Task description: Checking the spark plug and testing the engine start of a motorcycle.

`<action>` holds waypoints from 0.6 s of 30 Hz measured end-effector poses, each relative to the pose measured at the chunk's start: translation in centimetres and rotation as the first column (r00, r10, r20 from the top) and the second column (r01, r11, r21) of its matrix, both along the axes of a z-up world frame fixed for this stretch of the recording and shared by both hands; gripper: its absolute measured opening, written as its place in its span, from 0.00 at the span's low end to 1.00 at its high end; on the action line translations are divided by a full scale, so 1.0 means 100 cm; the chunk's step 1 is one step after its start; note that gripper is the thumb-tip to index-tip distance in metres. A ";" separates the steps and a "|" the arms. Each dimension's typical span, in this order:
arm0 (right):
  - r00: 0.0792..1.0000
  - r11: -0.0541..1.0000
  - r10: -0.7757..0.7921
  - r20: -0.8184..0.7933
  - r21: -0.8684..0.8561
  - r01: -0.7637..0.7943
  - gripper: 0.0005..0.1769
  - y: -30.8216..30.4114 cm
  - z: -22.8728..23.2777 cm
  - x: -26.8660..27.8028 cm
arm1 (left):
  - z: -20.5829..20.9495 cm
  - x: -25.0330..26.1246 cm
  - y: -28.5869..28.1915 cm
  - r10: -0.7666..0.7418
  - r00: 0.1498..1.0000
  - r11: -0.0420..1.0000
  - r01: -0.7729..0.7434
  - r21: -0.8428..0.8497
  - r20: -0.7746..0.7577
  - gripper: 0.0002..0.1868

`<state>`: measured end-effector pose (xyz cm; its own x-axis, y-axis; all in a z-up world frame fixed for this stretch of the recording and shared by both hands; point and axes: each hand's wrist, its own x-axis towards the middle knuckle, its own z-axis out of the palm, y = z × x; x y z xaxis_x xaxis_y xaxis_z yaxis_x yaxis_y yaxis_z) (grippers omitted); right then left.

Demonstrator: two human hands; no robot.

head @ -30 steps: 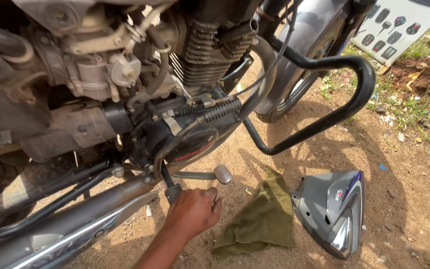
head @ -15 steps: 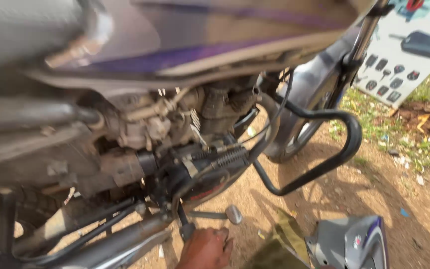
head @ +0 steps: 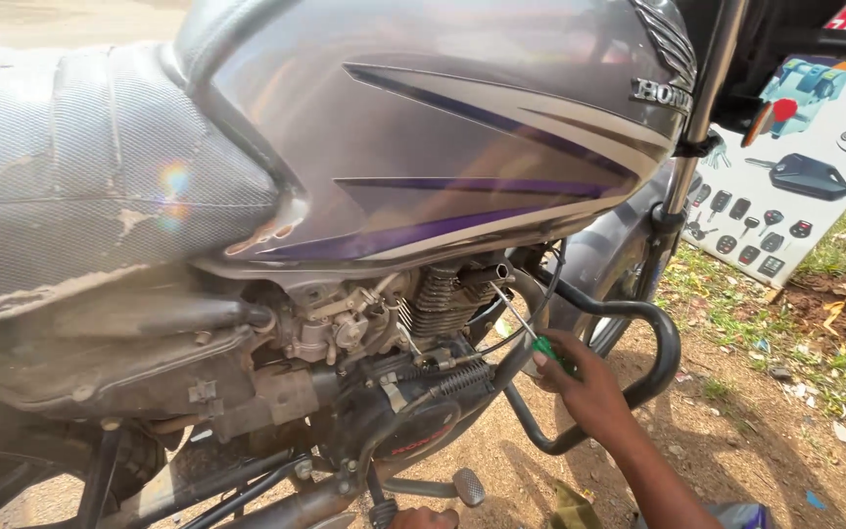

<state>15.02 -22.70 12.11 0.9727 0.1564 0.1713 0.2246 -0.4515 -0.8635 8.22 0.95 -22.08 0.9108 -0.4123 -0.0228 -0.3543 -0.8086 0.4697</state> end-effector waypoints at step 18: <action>0.973 0.990 0.143 -0.181 0.029 -0.140 0.34 0.050 0.033 0.010 | 0.025 0.004 0.002 -0.136 0.984 0.991 0.136 -0.005 -0.113 0.17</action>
<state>16.04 -17.73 15.45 0.9561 0.2931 -0.0029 0.1236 -0.4122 -0.9027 8.58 1.12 -19.57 0.8376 -0.5321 -0.1239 -0.4060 -0.7580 0.5105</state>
